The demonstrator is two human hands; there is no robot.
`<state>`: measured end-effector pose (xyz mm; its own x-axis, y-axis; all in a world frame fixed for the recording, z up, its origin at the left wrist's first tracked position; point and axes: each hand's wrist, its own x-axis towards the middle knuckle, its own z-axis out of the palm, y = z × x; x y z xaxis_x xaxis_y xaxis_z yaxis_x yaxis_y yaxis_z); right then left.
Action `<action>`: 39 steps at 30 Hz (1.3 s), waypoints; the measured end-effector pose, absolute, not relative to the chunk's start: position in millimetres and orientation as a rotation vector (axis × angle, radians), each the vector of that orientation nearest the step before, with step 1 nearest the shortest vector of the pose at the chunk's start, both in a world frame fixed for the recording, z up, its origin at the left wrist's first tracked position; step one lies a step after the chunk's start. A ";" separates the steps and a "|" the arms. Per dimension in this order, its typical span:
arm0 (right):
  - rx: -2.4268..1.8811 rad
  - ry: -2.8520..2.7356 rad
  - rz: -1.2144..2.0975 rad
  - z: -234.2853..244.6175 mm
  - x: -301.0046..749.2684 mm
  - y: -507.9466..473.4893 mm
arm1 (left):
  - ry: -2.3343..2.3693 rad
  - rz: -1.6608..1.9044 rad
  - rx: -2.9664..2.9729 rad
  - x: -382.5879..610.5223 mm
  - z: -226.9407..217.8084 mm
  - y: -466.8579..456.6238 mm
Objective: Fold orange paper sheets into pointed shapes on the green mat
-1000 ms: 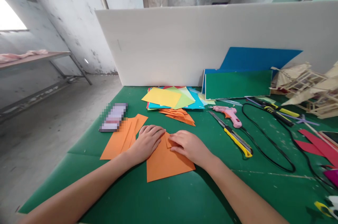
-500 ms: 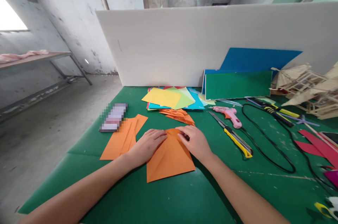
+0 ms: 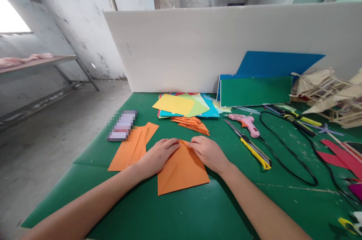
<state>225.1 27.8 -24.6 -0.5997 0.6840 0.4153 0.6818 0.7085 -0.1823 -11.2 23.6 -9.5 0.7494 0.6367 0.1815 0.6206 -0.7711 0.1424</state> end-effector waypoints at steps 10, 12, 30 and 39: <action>-1.026 -2.480 0.021 -20.4 229.1 29.9 | 1.031 0.380 2.867 -11.9 -13.8 23.9; -1.015 -2.475 0.024 -19.9 229.6 30.2 | 1.025 0.369 2.872 -11.5 -14.1 24.3; -0.991 -2.547 -0.011 -16.3 232.3 30.5 | 1.035 0.309 2.897 -10.3 -13.6 23.4; -0.994 -2.560 -0.019 -16.8 233.4 30.6 | 0.974 0.237 2.957 -7.0 -5.4 24.2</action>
